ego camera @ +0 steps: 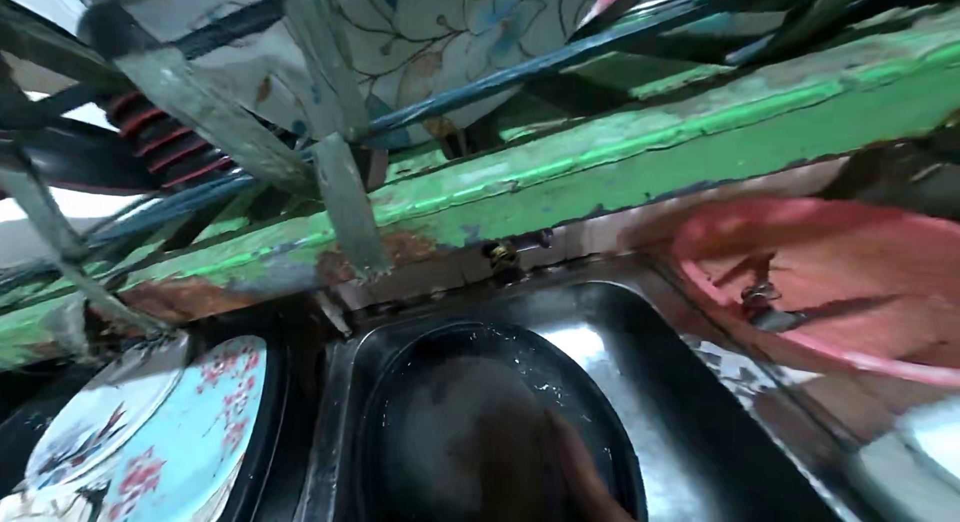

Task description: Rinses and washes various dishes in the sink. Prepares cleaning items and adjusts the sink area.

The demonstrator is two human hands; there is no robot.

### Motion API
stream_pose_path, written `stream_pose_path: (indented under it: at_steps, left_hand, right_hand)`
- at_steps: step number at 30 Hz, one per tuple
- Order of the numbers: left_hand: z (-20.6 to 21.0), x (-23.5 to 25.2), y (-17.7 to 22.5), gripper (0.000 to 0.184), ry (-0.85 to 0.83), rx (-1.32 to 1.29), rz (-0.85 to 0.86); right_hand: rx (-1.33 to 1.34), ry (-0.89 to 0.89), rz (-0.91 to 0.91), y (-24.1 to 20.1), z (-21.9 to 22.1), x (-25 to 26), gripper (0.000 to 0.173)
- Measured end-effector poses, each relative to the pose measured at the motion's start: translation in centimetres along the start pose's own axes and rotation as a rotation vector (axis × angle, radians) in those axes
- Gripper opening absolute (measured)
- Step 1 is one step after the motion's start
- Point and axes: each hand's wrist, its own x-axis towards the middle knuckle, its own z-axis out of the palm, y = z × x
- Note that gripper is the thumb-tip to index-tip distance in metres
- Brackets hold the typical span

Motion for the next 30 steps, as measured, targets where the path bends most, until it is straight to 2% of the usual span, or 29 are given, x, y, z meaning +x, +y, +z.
stream_pose_path:
  at_steps: [2, 4, 5, 6, 7, 9, 10, 13, 16, 18, 22, 25, 27, 30]
  left_hand:
    - [-0.2, 0.1, 0.0, 0.046, -0.091, -0.022, 0.150]
    - [-1.7, 1.0, -1.2, 0.048, -0.244, 0.010, 0.106]
    - [-2.3, 1.8, -3.1, 0.050, -0.310, 0.031, 0.097]
    - [-2.2, 2.9, -6.7, 0.051, -0.284, 0.074, 0.205]
    - [-0.3, 4.7, -11.9, 0.048, -0.044, 0.054, 0.408]
    - [-0.9, 7.0, -13.4, 0.046, -0.048, 0.103, 0.085]
    - [-1.3, 8.0, -13.7, 0.047, -0.010, 0.078, -0.004]
    - [-2.5, 9.5, -16.0, 0.048, 0.021, -0.090, -0.102]
    - [-3.8, 8.7, -16.0, 0.043, 0.117, -0.086, -0.201]
    - [-4.6, 8.1, -15.6, 0.039, 0.189, -0.107, -0.192]
    - [-6.9, 5.7, -15.1, 0.028, 0.438, -0.500, 0.040]
    - [-9.4, 2.6, -12.7, 0.033, 0.446, -0.766, 0.067]
    - [-10.8, 0.6, -11.2, 0.032, 0.496, -0.751, 0.119]
    - [-12.7, -2.9, -10.8, 0.017, 0.843, -0.643, 0.378]
  right_hand:
    - [0.087, 0.088, 0.009, 0.3, 0.3, -0.3, 0.034]
    - [0.140, 0.148, 0.051, -0.4, 0.0, -0.3, 0.038]
    - [0.169, 0.158, 0.075, -0.5, -0.2, 0.0, 0.039]
    - [0.206, 0.161, 0.089, -0.4, -0.2, 0.2, 0.039]
    - [0.241, 0.155, 0.096, -0.3, -0.1, 0.2, 0.039]
    - [0.268, 0.128, 0.048, 0.7, 0.4, 0.6, 0.038]
    - [0.255, 0.111, 0.006, 1.1, 0.6, 0.8, 0.037]
    - [0.183, 0.060, -0.011, 1.5, 0.8, 1.2, 0.038]
    - [0.097, -0.006, 0.117, 0.5, 0.7, 0.9, 0.047]
    - [0.137, -0.029, 0.158, -0.1, 0.7, 0.4, 0.049]
    - [0.174, -0.064, 0.084, 0.5, 0.6, -0.3, 0.044]
    - [0.024, -0.091, 0.062, 1.9, 1.2, 1.2, 0.043]
    - [0.006, -0.054, 0.031, 2.3, 1.2, 1.8, 0.048]
    - [0.204, 0.075, -0.004, 1.6, 0.7, 0.8, 0.050]
